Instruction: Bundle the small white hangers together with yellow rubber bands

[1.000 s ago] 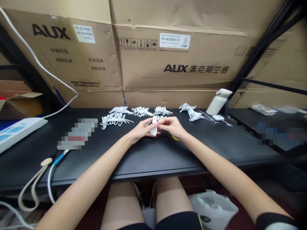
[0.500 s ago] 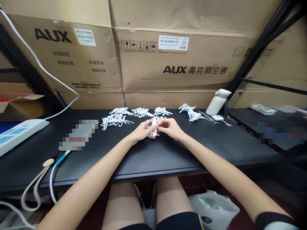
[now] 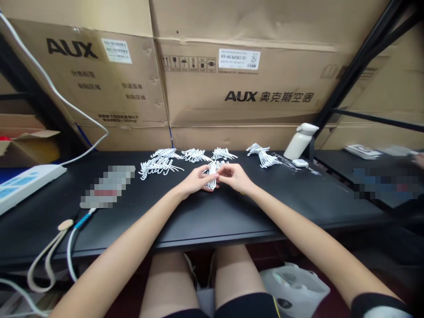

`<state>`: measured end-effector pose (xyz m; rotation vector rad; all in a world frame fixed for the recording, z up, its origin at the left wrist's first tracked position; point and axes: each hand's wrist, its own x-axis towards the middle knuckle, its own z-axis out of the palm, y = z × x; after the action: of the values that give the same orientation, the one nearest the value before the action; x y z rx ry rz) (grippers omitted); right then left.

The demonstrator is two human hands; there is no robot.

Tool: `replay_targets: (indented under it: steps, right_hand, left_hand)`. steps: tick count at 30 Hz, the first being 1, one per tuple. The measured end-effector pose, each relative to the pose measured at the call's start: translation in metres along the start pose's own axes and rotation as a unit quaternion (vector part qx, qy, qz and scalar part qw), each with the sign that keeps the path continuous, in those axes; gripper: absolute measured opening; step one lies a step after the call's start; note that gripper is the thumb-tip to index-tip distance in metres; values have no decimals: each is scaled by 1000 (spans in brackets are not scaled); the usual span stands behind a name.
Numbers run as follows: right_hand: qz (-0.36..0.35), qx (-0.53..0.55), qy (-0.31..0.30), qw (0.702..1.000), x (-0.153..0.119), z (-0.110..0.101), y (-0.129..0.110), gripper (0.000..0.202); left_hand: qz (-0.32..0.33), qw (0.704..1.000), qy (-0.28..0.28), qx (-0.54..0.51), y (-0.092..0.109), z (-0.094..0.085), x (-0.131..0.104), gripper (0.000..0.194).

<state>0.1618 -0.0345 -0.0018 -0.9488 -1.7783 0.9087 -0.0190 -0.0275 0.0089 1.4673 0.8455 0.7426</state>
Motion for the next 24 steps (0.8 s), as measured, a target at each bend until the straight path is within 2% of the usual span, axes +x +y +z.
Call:
replay_targets:
  steps: [5, 17, 24]
  right_hand:
    - [-5, -9, -2, 1000, -1, 0, -1, 20]
    - [-13, -24, 3, 1000, 0, 0, 1, 21]
    - [-42, -34, 48, 997, 3, -2, 1, 17]
  left_hand:
    - [-12, 1000, 1, 6, 5, 0, -3, 61]
    - [7, 1000, -18, 10, 0, -3, -1, 54]
    - [17, 999, 12, -34, -2, -3, 2, 49]
